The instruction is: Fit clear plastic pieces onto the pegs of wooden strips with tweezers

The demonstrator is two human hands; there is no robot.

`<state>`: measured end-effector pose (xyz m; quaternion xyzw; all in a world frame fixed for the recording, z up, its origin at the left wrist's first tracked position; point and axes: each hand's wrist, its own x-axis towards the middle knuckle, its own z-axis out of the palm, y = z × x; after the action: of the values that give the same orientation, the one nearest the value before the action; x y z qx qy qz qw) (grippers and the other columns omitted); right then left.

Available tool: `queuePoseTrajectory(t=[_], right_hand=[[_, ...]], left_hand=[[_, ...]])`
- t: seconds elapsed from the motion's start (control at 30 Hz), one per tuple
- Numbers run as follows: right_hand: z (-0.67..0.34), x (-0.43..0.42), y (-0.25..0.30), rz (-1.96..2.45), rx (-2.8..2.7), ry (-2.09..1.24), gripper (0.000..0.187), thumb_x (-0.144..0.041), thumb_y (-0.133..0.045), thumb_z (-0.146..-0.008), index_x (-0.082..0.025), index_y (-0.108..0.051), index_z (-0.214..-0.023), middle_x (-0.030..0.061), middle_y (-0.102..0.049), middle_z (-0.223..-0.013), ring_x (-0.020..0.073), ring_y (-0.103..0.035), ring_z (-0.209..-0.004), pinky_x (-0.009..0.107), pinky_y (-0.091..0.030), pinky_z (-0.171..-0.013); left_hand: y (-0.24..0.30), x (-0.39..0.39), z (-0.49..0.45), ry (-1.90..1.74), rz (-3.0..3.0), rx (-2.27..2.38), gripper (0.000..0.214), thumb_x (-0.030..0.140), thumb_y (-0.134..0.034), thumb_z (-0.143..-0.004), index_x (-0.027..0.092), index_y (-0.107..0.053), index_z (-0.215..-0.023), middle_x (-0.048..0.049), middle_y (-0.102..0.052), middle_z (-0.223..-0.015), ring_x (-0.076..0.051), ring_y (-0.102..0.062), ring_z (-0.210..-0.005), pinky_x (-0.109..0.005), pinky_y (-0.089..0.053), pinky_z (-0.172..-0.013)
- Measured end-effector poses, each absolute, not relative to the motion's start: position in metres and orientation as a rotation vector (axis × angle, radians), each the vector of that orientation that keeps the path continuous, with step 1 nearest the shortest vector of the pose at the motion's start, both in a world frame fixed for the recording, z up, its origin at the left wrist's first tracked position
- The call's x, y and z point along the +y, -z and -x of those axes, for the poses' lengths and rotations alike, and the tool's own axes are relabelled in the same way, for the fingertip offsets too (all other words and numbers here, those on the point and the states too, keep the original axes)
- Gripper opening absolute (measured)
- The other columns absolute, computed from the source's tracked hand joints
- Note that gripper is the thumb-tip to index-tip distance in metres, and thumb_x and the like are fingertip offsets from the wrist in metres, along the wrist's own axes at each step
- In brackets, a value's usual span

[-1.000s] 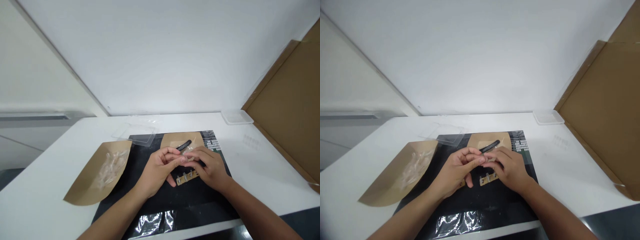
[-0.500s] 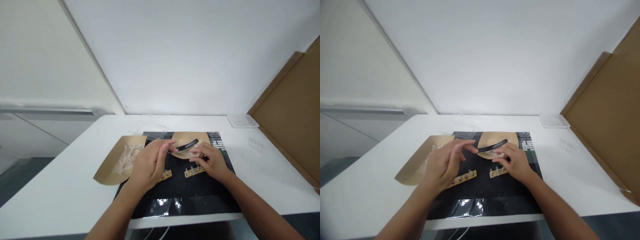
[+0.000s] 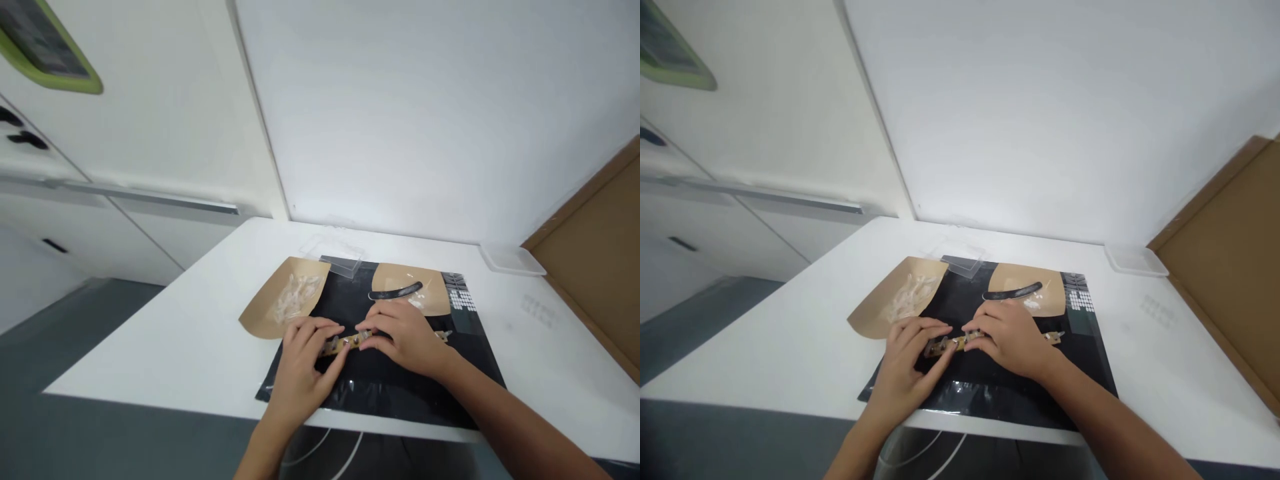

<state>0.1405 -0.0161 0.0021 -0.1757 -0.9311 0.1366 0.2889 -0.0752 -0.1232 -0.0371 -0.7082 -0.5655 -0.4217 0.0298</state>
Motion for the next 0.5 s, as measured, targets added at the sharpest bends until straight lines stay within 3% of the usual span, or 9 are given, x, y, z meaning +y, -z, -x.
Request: queuePoseTrajectory(t=[0.2,0.5], right_hand=[[-0.145,-0.02,0.015,0.474,-2.4,-0.302,0.023,-0.04,-0.071,-0.101,-0.022,-0.074,-0.115,0.0049,-0.077,-0.102,0.0198,-0.071,-0.094,0.038,-0.049,-0.087],[-0.147,-0.02,0.016,0.512,-2.373,-0.307,0.023,-0.04,-0.072,-0.101,-0.022,-0.073,-0.115,0.0041,-0.076,-0.101,0.0185,-0.072,-0.088,0.037,-0.051,-0.083]], left_hand=[[0.041,-0.121,0.073,1.275,2.253,-1.755,0.021,0.028,-0.074,-0.096,0.021,-0.067,-0.114,-0.0079,-0.072,-0.106,-0.028,-0.062,-0.102,-0.047,-0.05,-0.095],[0.045,-0.115,0.074,1.354,2.222,-1.764,0.012,0.025,-0.069,-0.098,0.022,-0.066,-0.11,-0.0055,-0.073,-0.097,-0.026,-0.063,-0.097,-0.042,-0.054,-0.088]])
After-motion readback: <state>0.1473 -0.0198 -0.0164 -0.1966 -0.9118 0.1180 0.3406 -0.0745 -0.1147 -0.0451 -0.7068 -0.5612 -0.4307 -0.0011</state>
